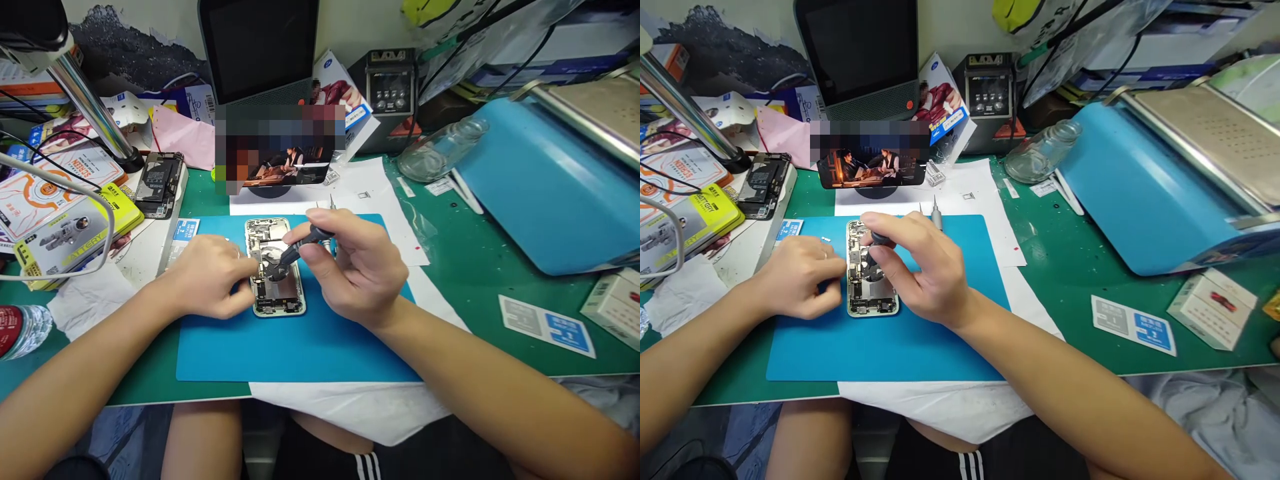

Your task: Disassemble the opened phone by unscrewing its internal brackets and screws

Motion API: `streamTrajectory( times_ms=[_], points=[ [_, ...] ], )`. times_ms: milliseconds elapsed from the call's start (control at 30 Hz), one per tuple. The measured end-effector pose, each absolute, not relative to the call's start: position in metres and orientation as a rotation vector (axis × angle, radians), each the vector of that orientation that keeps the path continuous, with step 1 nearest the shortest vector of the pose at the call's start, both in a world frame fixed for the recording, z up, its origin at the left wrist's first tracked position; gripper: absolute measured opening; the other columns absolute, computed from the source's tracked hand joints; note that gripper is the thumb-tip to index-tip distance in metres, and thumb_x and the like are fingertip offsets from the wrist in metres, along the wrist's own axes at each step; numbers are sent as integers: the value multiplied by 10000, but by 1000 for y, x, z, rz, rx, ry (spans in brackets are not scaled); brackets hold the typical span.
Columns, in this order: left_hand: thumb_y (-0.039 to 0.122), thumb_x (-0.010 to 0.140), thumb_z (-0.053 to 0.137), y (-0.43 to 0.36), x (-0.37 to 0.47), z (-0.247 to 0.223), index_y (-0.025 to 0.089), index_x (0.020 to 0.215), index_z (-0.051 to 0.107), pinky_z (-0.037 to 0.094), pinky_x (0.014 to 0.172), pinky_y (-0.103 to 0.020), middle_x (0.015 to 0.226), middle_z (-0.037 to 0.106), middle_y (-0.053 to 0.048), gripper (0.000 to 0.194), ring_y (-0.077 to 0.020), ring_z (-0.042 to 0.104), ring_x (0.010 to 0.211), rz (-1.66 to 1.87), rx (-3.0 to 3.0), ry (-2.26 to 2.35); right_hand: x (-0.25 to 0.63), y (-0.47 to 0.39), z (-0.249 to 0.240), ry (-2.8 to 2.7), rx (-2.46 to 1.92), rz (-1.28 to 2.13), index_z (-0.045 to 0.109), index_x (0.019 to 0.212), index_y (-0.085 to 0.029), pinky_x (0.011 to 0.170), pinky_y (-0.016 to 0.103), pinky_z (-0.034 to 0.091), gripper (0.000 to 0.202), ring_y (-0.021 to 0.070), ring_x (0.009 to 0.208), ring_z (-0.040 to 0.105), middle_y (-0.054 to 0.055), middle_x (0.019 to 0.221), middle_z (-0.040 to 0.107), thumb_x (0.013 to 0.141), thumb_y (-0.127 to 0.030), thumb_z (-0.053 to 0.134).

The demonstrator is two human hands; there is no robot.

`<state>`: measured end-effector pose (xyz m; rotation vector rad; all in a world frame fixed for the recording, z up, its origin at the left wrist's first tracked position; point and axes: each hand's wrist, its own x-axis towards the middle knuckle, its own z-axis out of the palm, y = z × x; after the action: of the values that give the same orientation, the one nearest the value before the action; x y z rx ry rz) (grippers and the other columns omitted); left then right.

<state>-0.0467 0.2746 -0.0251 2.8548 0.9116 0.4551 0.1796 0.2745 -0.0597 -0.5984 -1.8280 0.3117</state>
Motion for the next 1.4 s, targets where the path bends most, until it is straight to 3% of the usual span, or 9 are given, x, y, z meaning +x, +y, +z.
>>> streamTrajectory(
  times_ms=[133,300,533,733,933,1167,1400],
  points=[
    [233,822,432,275,-49,-27,217,636,493,361,537,-288,541,536,13,196,-133,481,506,911,2494,1303,180,275,-58,-1832,-577,306,528,1423,-351,803,459,655,450,227,844,749,39,1114,752,999,-206,579],
    [244,862,436,274,-51,-30,215,687,527,416,550,-261,578,566,25,200,-127,524,538,1124,2210,1440,177,271,-60,-1772,-627,373,548,1403,-321,731,383,665,433,200,873,753,46,1142,738,994,-185,588],
    [244,953,462,276,-46,-31,210,873,632,434,621,-276,704,623,15,191,-140,564,637,1170,2149,1574,174,267,-59,-1696,-682,457,470,1463,-324,724,337,678,471,172,861,752,48,1177,731,1012,-264,595],
    [238,988,483,280,-48,-35,207,938,656,450,749,-318,816,662,-10,182,-175,597,789,1186,2238,1526,187,284,-58,-1609,-740,400,503,1434,-312,768,361,683,420,231,1014,766,59,1186,724,1029,-383,591],
    [206,989,526,280,-46,-36,201,883,638,407,701,-325,756,630,-3,155,-161,529,700,1257,2463,1299,193,296,-59,-1608,-787,374,571,1352,-312,863,424,696,344,231,1024,769,26,1096,738,1033,-441,575],
    [190,1000,548,279,-47,-35,207,854,613,364,642,-335,668,584,10,161,-158,481,634,1238,2661,1129,192,296,-60,-1637,-841,334,603,1330,-298,853,439,690,316,210,925,763,11,999,751,1024,-378,599],
    [198,978,579,284,-47,-37,207,777,598,334,617,-337,586,513,39,202,-145,437,583,1136,2762,1057,195,306,-62,-1618,-868,382,589,1303,-293,809,391,690,327,193,933,761,20,1096,719,1028,-469,574]
  ],
)
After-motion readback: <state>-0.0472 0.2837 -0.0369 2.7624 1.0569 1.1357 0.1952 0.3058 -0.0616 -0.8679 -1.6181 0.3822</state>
